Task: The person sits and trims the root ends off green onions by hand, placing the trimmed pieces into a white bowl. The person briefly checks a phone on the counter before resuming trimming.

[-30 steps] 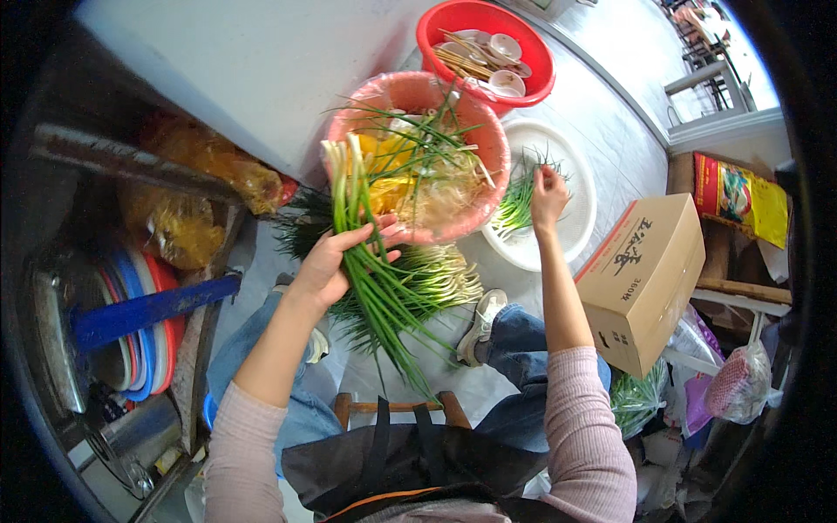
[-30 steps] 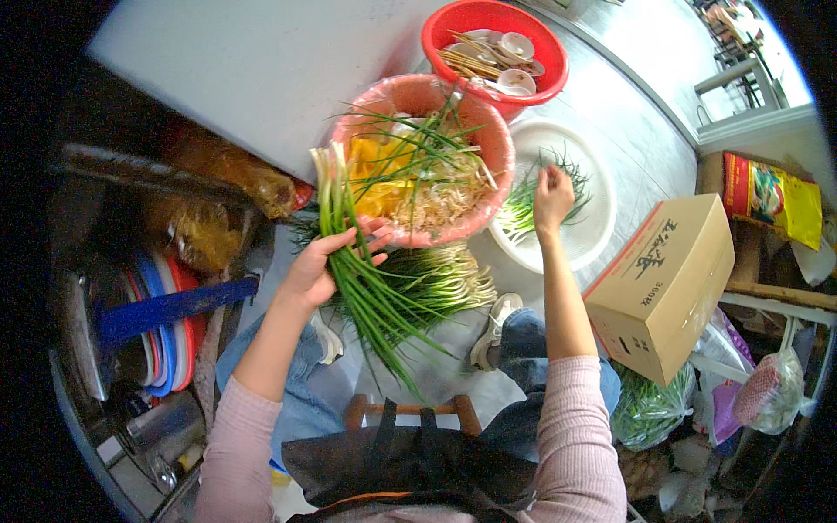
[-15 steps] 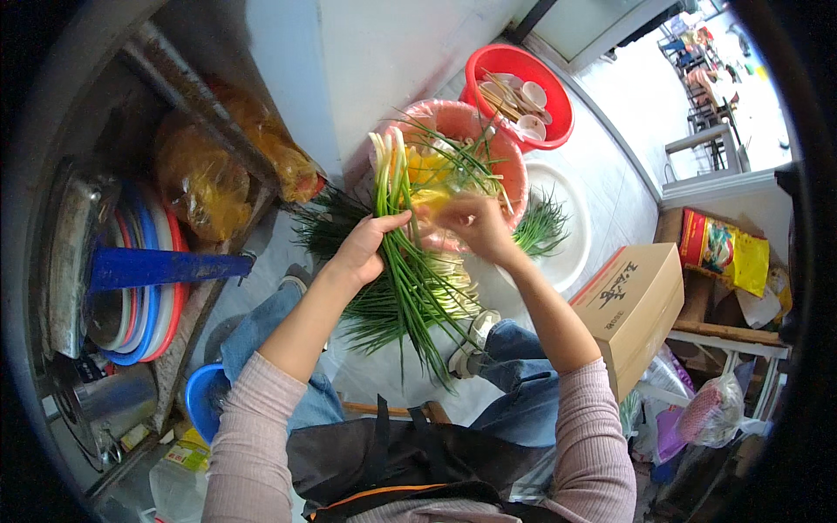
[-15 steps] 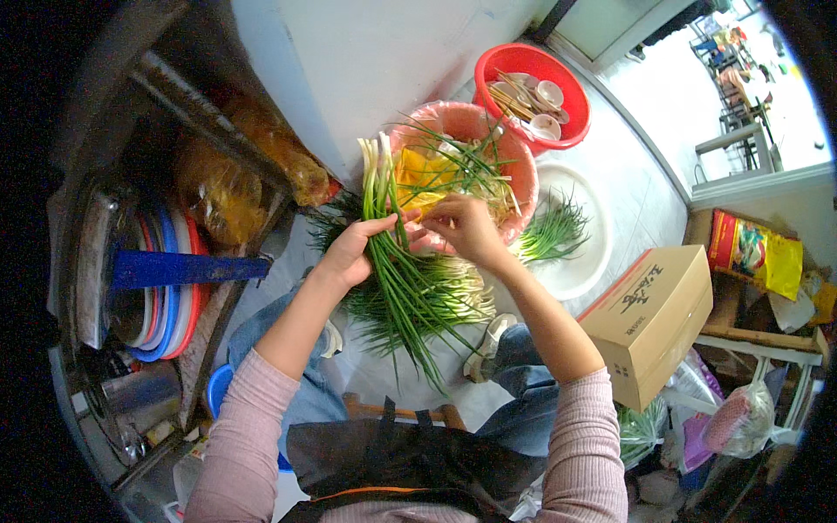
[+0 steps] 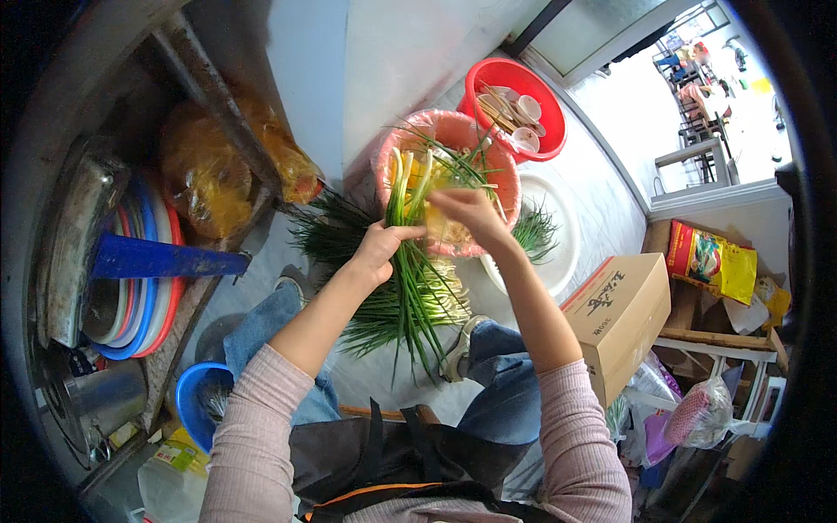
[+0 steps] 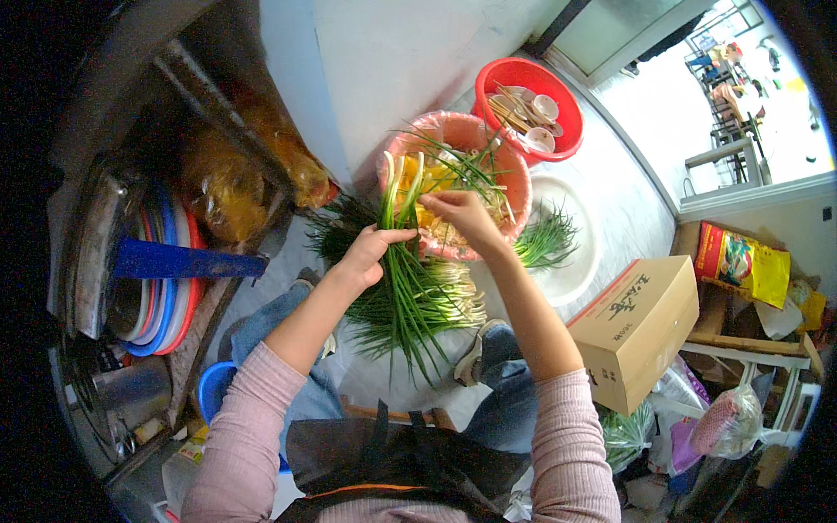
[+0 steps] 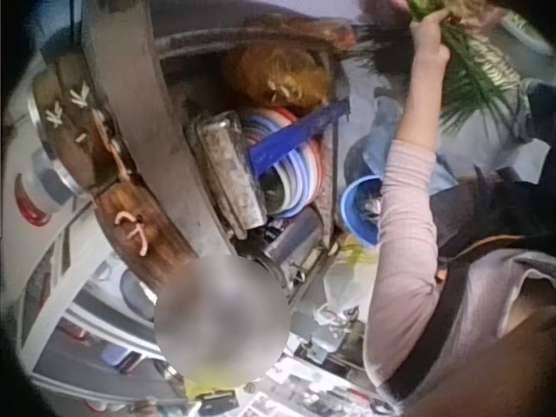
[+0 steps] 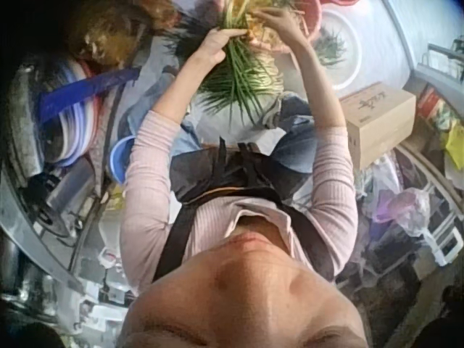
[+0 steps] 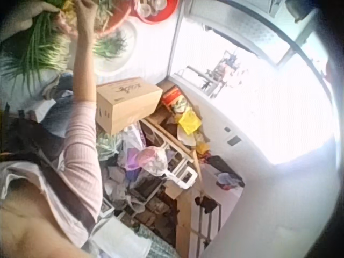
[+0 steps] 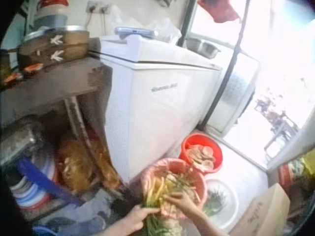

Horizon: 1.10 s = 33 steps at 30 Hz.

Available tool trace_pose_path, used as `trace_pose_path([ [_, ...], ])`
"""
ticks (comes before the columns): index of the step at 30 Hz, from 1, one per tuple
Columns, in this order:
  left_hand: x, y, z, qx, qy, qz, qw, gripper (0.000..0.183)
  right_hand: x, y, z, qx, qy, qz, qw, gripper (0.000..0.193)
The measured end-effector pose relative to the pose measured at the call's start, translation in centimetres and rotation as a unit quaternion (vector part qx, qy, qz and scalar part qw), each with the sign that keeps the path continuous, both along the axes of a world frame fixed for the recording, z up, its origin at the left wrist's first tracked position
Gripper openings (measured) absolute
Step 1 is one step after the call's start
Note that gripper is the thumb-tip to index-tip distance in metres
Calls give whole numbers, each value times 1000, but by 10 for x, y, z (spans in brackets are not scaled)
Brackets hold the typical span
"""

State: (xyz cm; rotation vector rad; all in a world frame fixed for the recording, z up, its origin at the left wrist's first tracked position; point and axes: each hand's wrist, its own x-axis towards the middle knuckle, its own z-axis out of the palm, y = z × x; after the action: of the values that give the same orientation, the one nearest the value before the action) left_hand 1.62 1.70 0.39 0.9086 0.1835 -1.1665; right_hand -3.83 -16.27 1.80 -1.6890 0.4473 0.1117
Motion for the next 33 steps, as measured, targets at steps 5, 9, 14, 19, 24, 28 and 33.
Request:
trace_pose_path([
  [5, -11, -8, 4, 6, -12, -21, 1000, 20, -15, 20, 9, -141, 2, -51, 989, 26],
  [9, -13, -13, 2, -15, 20, -27, 999, 20, -25, 12, -6, -203, 3, -58, 977, 23],
  [14, -10, -14, -4, -12, -5, -29, 999, 18, -27, 1, -14, -15, -9, -132, 991, 16],
  [19, -10, -14, -7, 16, -50, -20, 998, 18, -31, -14, -18, -10, -30, -173, 984, 13],
  [24, -9, -11, -11, 46, -114, -46, 991, 20, -33, -44, -29, 26, -70, -316, 946, 13],
  [28, -7, -10, -11, 51, -169, -55, 983, 21, -35, -74, -27, 97, -95, -390, 911, 12],
  [33, -2, -3, -4, 55, -149, -35, 987, 21, -44, -107, 9, 243, -276, -463, 807, 10],
])
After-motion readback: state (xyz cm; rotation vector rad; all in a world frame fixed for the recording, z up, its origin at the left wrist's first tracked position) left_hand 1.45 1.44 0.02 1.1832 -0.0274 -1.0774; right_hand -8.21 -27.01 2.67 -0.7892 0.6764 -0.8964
